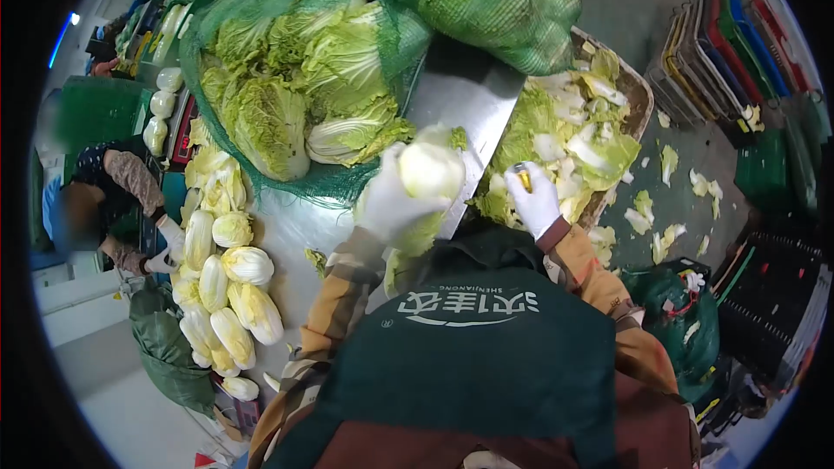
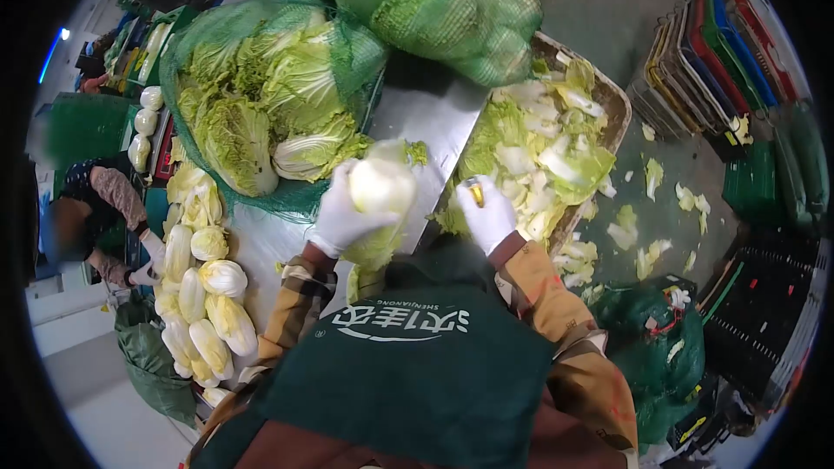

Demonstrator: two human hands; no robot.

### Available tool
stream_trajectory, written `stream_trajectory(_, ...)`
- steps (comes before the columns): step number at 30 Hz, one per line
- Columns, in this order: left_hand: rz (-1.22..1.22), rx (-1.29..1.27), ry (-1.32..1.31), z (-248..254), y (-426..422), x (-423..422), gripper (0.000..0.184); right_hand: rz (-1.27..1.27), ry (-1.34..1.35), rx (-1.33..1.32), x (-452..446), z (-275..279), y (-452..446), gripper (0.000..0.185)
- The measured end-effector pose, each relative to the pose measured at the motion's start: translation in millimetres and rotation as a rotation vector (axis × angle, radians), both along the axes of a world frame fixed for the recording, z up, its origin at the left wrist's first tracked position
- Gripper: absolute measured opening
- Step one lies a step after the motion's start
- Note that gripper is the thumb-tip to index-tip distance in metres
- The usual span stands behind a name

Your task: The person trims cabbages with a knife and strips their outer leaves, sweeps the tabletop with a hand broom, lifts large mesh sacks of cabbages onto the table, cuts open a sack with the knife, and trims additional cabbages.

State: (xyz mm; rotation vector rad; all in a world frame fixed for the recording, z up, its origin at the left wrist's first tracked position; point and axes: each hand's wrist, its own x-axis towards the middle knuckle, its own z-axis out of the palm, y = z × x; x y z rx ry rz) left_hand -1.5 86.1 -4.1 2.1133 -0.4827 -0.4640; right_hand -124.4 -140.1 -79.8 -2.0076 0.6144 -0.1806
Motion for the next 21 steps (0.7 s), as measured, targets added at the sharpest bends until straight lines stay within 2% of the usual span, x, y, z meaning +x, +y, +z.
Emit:
stream_trajectory(2, -0.162, 0.243, -0.032, -21.3, -10.4, -9.3, 0.097, 0.117, 0.057, -0.107, -3.7, 10.7, 7.4, 0.032)
stream_trajectory(3, -0.193, 0.338, -0.133, -27.3, -18.3, -11.2, 0.101, 0.176, 0.085, -0.159, -4.4, 12.3, 12.4, 0.032)
stream_trajectory(6, -0.151, 0.618, -0.263, -32.1, -32.9, -15.2, 0.104, 0.301, 0.198, -0.226, -9.6, 3.2, 22.5, 0.032)
stream_trajectory(10, -0.117, 0.553, -0.233, -41.6, -33.9, -9.3, 0.106, 0.343, 0.224, -0.139, -10.2, -2.1, 24.5, 0.027)
stream_trajectory(14, -0.141, 0.594, -0.249, -40.4, -37.4, -7.0, 0.105, 0.385, 0.26, -0.074, -5.7, -2.2, 20.8, 0.028)
stream_trajectory(21, -0.145, 0.55, -0.217, -41.2, -40.2, -0.7, 0.102, 0.457, 0.333, -0.084, 6.9, -19.5, 17.2, 0.029)
